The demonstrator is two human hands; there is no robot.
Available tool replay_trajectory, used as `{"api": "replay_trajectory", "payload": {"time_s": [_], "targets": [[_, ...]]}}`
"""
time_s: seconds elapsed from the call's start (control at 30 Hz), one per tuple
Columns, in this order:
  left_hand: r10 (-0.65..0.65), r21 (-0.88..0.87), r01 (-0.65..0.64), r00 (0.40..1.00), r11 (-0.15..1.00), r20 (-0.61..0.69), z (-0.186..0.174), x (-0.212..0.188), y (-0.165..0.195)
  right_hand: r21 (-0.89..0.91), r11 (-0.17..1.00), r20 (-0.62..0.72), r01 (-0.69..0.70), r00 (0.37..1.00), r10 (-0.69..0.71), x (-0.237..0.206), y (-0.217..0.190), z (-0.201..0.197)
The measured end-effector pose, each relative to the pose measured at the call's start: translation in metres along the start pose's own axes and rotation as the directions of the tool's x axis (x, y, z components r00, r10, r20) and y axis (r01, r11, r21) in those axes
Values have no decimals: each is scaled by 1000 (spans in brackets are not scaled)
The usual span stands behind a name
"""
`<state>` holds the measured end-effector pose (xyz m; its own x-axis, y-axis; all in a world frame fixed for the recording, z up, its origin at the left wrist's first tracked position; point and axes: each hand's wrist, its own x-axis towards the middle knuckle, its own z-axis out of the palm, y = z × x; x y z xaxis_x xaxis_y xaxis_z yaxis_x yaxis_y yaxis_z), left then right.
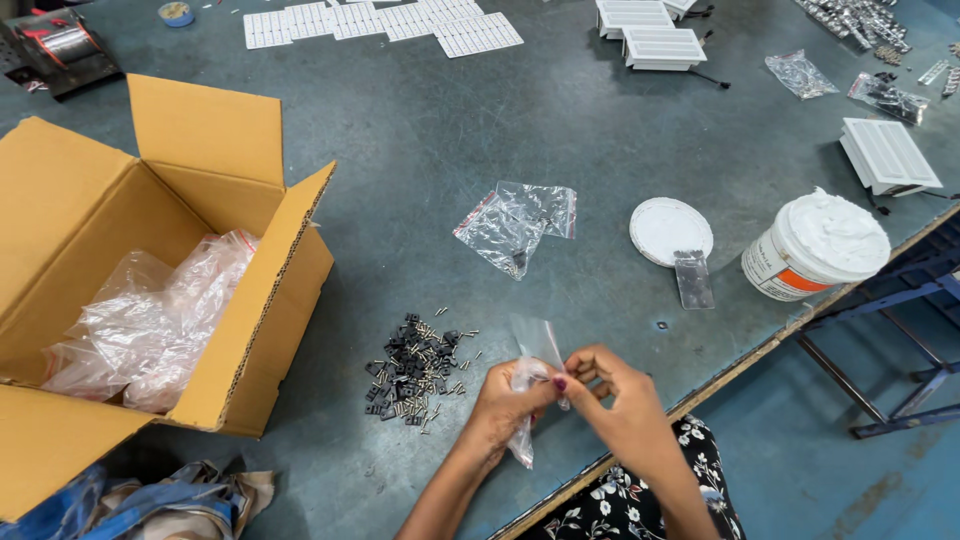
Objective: The person assembles a white LED light fixture by inserting small components into slots. They then wipe the fixture with a cloth, pack small hardware into plastic bags, and sort screws and anchors on the table.
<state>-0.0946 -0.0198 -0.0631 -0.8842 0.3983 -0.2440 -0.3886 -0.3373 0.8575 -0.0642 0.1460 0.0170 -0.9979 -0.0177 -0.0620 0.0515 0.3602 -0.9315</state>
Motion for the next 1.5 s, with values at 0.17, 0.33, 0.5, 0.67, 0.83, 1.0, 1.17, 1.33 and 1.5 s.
{"api": "replay_trajectory", "payload": {"time_s": [0.17,0.33,0.5,0.67,0.83,1.0,1.17,1.33,1.5], "targets": [[38,220,-38,999,975,6,2,-2,4,-153,984,-32,86,995,-92,1,6,5],[35,303,-25,999,953,-25,6,-9,16,-61,996,71,61,996,-57,5,16,1],[222,410,-114,948,905,-227,3,-10,30,-157,985,51,66,997,-58,5,18,3],[451,621,-214,856,754,-253,-7,-14,46,-109,992,-84,63,994,-72,3,18,8],[307,701,-112,938,704,-159,2,-16,51,-125,976,-36,181,982,-186,1,21,9],[500,757,-223,852,615,-155,-12,-20,56,-244,959,87,141,989,-123,2,29,-11],[430,425,-338,892,840,-141,-20,-17,47,176,982,399,-65,917,-11,23,34,-10],[249,-74,-252,968,965,-38,-31,-16,44,602,705,441,-375,892,98,33,45,18],[176,35,-172,970,984,-170,-52,-12,56,789,459,482,-408,875,-51,35,69,37]]}}
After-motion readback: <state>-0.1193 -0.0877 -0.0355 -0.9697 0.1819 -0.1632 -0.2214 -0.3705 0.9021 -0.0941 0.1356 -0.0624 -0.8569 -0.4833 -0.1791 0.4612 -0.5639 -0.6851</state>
